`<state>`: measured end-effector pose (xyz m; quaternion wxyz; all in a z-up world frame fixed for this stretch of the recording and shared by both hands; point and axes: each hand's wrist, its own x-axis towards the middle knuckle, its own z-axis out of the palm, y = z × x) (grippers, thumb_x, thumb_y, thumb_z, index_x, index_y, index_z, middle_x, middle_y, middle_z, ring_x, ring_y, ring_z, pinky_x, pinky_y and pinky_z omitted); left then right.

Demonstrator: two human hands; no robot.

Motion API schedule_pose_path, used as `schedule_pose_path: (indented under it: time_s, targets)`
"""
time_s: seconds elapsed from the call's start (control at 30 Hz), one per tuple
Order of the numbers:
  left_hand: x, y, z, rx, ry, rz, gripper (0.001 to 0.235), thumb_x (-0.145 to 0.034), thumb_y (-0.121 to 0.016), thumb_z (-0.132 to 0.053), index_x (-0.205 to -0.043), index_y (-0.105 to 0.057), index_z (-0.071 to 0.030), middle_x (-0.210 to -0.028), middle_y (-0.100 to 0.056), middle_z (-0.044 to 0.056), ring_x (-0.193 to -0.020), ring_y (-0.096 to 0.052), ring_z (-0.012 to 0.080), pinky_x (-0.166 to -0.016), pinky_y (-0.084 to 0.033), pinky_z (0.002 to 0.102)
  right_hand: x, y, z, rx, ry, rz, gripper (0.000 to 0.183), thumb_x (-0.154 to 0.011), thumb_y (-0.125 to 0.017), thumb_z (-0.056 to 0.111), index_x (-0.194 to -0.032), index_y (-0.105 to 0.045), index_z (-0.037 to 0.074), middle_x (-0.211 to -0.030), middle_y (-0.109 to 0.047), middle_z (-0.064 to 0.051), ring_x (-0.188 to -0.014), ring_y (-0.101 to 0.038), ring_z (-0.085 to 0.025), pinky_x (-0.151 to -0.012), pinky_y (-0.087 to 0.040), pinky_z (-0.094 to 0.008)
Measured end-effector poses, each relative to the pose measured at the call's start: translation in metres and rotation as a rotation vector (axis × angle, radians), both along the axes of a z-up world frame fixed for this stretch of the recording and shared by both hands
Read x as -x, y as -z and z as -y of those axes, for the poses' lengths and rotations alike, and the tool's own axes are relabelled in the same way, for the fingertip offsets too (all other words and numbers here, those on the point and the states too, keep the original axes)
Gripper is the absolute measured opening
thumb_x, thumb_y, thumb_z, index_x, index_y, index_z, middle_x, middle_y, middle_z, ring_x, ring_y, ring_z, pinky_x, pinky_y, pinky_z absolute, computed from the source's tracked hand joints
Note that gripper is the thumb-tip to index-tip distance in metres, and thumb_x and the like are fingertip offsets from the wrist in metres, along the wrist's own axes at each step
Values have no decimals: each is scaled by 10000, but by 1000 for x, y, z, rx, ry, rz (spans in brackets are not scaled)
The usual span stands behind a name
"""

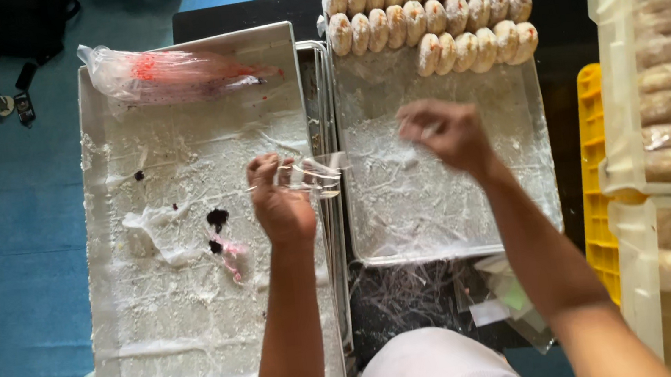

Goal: The person packages donuts by placing each one into a plastic bag and then setting the bagged donuts into a large storage container.

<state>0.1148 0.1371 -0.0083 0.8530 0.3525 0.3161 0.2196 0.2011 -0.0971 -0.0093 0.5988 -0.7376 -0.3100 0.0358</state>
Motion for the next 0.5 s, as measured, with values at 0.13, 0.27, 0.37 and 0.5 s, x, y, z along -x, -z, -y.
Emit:
schedule_pose_path:
  time_s: [0.13, 0.27, 0.37, 0.5]
  targets:
    - [-6, -19, -6, 148, -1, 60, 124, -718, -580, -174, -790, -482, -199, -910, -554, -22, -857, -545, 154, -767, -490, 395, -102, 54, 11, 612, 557, 95, 430, -735, -731, 396, -1011, -623, 85, -865, -581, -114, -822, -558, -282, -705, -465, -376]
    - [-16, -40, 10, 238, 41, 94, 104, -718, -567, -206, -749, -468, -205, -887, -583, -32, -837, -575, 152, -832, -483, 409, -143, 110, 6, 906, 725, 362, 456, -619, -758, 406, -837, -616, 31, -895, -448, -104, -905, -418, -295, -721, -419, -402]
    - [-27, -31, 7, 276, 55, 141, 102, -718, -574, -219, -736, -476, -198, -888, -595, -23, -834, -589, 162, -831, -487, 424, -151, 162, 6, 890, 722, 685, 360, -556, -733, 257, -845, -566, 122, -897, -468, -51, -916, -427, -256, -743, -381, -406]
    - [-39, -13, 14, 290, 70, 200, 112, -709, -591, -238, -727, -482, -216, -933, -582, -15, -894, -562, 188, -880, -437, 468, -93, 141, -2, 807, 754, 676, 408, -540, -717, 233, -920, -568, 213, -820, -583, 30, -881, -531, -168, -827, -328, -365]
